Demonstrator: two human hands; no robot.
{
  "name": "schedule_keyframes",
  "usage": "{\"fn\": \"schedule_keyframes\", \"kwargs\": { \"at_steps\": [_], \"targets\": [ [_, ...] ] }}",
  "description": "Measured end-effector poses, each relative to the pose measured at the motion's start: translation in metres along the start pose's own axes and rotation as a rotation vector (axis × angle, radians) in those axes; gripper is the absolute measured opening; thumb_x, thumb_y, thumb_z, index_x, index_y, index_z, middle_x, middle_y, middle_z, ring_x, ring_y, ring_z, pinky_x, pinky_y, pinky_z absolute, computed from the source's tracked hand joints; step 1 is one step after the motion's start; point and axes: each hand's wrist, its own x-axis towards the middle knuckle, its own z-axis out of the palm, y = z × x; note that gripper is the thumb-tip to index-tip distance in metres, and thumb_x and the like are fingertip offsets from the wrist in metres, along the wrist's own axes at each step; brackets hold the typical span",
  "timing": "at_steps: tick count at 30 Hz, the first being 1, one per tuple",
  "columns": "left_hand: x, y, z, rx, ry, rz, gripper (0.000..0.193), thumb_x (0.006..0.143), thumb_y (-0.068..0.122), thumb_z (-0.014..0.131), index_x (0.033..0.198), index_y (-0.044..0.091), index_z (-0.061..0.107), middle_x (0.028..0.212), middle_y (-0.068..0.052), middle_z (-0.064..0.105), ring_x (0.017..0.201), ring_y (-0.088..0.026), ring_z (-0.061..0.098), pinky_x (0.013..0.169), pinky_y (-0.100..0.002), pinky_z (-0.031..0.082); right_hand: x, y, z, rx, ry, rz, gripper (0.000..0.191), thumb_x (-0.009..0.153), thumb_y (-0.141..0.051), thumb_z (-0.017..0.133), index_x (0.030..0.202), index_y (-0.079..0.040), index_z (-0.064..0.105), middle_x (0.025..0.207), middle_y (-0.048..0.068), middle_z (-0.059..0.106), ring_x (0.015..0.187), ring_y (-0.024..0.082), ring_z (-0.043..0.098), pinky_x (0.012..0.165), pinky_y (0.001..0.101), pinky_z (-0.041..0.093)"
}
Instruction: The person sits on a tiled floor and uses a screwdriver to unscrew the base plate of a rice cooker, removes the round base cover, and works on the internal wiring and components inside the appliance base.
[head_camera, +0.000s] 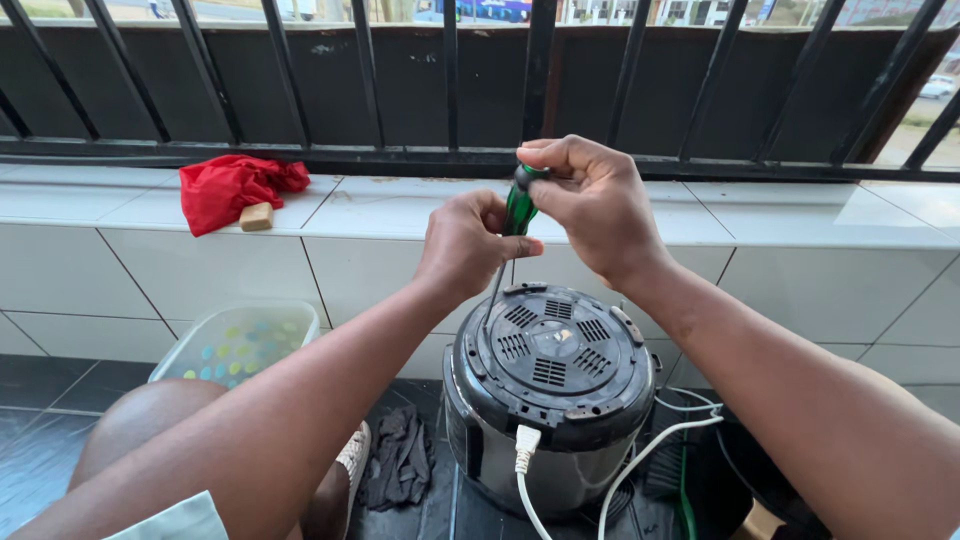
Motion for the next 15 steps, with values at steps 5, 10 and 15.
{"fn": "schedule_keyframes", "kwargs": {
  "at_steps": [5,10,15],
  "targets": [
    [-0.004,0.004,0.002,0.206,0.045,-0.007,0.057,0.057,0.033,0.103,0.081,0.005,0.06,0.08,-0.006,0.067,0.071,-0.015,0.063,0.065,-0.034,0.052,0.001,0.002,0.004,0.076,0.034,0.074,0.015,0.093,-0.006,0.078,0.097,-0.001,0.065,0.105,0.009,0.07,0.099,0.014,0.07,0.092,0.0293,0.061],
    [0.013,0.0,-0.017,-0.355,-0.4,0.07,0.054,0.065,0.028,0.095,0.105,0.015,0.062,0.093,-0.005,0.076,0.085,-0.011,0.072,0.072,-0.025,0.059,-0.006,-0.002,-0.001,0.299,0.017,0.114,0.024,0.089,-0.009,0.077,0.108,-0.007,0.062,0.105,0.008,0.072,0.106,0.013,0.072,0.098,0.0286,0.062],
    [0.008,-0.002,-0.017,-0.206,-0.193,0.052,0.051,0.061,0.019,0.096,0.101,0.002,0.07,0.087,-0.01,0.079,0.075,-0.013,0.075,0.066,-0.026,0.06,-0.012,-0.005,0.011,0.09,-0.01,0.085,0.025,0.102,-0.013,0.067,0.124,-0.002,0.068,0.111,0.007,0.073,0.104,0.011,0.067,0.097,0.0257,0.056]
  ]
}}
